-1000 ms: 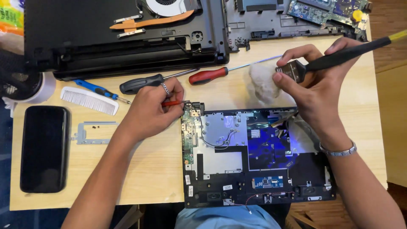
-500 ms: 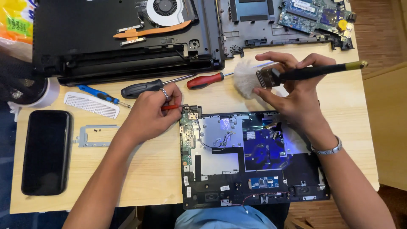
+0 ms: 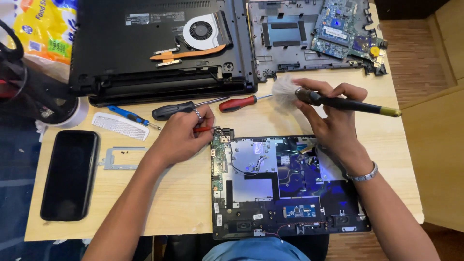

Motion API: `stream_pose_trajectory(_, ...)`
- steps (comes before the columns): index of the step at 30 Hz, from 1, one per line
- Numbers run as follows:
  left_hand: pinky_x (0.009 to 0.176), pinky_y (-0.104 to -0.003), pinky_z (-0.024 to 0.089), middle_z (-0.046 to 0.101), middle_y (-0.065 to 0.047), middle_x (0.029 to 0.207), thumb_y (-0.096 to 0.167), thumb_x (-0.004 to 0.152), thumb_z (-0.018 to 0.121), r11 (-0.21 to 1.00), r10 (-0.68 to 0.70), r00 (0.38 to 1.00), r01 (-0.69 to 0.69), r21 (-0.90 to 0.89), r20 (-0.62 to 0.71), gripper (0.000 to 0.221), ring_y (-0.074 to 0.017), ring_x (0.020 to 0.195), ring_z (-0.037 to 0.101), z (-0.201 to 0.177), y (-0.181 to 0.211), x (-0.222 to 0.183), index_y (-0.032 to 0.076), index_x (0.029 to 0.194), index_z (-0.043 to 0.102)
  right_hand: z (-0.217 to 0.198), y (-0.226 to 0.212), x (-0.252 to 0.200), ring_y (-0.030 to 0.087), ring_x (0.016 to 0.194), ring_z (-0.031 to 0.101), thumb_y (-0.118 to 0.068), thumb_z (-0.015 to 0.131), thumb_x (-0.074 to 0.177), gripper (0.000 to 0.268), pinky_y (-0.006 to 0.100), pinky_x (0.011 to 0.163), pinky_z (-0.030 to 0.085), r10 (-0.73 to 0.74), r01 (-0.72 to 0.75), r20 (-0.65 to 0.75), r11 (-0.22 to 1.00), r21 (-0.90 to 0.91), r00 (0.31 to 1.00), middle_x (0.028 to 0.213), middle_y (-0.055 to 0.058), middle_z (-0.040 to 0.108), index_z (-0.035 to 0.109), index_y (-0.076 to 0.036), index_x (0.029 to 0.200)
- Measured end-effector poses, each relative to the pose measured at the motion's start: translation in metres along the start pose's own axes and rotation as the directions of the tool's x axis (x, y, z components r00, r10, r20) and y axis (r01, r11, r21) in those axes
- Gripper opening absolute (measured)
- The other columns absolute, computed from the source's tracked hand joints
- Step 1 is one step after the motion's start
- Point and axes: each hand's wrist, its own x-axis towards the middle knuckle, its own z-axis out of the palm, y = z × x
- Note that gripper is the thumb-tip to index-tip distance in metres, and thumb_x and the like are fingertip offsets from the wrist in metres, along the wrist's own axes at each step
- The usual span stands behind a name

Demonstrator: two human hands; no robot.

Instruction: Cleaning the internal components of a laptop with a brush and positioning the motherboard.

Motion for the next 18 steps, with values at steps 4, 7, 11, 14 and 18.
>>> stream_pose_trajectory(4, 0.066, -0.042, 0.054, 0.062, -0.008, 0.06, 0.016, 0.081, 0.073, 1.0, -0.016, 1.0, 0.016, -0.016, 0.004, 0.015, -0.0322, 0.063, 0.067, -0.001, 0.001, -0.001, 0.013, 0.09, 0.062, -0.003, 0.012, -0.006, 0.018, 0.088, 0.058, -0.007, 0.082, 0.097, 0.023, 0.024, 0.092, 0.042, -0.005, -0.002, -0.063, 0.993, -0.115, 0.998, 0.112, 0.0, 0.074, 0.073, -0.008, 0.118)
stream_pose_trajectory(7, 0.065, -0.042, 0.054, 0.063, -0.008, 0.06, 0.014, 0.082, 0.073, 0.999, -0.03, 0.999, 0.031, -0.014, 0.023, 0.013, -0.0318, 0.063, 0.068, -0.001, 0.002, -0.001, 0.012, 0.089, 0.062, -0.006, 0.006, -0.003, 0.022, 0.077, 0.065, -0.002, 0.081, 0.097, 0.022, 0.03, 0.084, 0.05, 0.046, -0.049, -0.081, 0.998, -0.041, 0.996, 0.093, 0.004, 0.069, 0.072, -0.003, 0.116)
stream_pose_trajectory(11, 0.064, -0.042, 0.054, 0.062, -0.008, 0.06, 0.016, 0.081, 0.072, 1.0, -0.021, 0.999, 0.021, 0.005, 0.029, 0.014, -0.0316, 0.062, 0.068, -0.001, 0.004, 0.0, 0.014, 0.089, 0.061, -0.007, -0.002, 0.0, 0.023, 0.073, 0.065, 0.001, 0.08, 0.095, 0.02, 0.032, 0.078, 0.051, 0.072, -0.069, -0.063, 0.997, 0.039, 0.995, 0.085, 0.007, 0.066, 0.07, -0.001, 0.112)
stream_pose_trajectory(14, 0.064, -0.043, 0.055, 0.063, -0.009, 0.061, 0.016, 0.081, 0.071, 0.999, -0.028, 0.999, 0.027, 0.023, 0.035, 0.014, -0.0328, 0.063, 0.068, -0.002, 0.005, -0.001, 0.014, 0.09, 0.061, -0.005, -0.005, -0.001, 0.024, 0.072, 0.065, 0.003, 0.08, 0.093, 0.02, 0.033, 0.076, 0.051, 0.086, -0.083, -0.053, 0.995, 0.054, 0.995, 0.084, 0.008, 0.065, 0.069, 0.0, 0.109)
stream_pose_trajectory(18, 0.064, -0.044, 0.055, 0.062, -0.009, 0.061, 0.017, 0.081, 0.071, 0.999, -0.034, 0.999, 0.033, 0.034, 0.029, 0.014, -0.0335, 0.063, 0.068, -0.001, 0.005, -0.002, 0.014, 0.09, 0.06, -0.002, 0.0, -0.005, 0.025, 0.075, 0.065, 0.002, 0.08, 0.093, 0.02, 0.032, 0.075, 0.051, 0.086, -0.084, -0.06, 0.996, 0.035, 0.995, 0.086, 0.008, 0.064, 0.068, 0.0, 0.109)
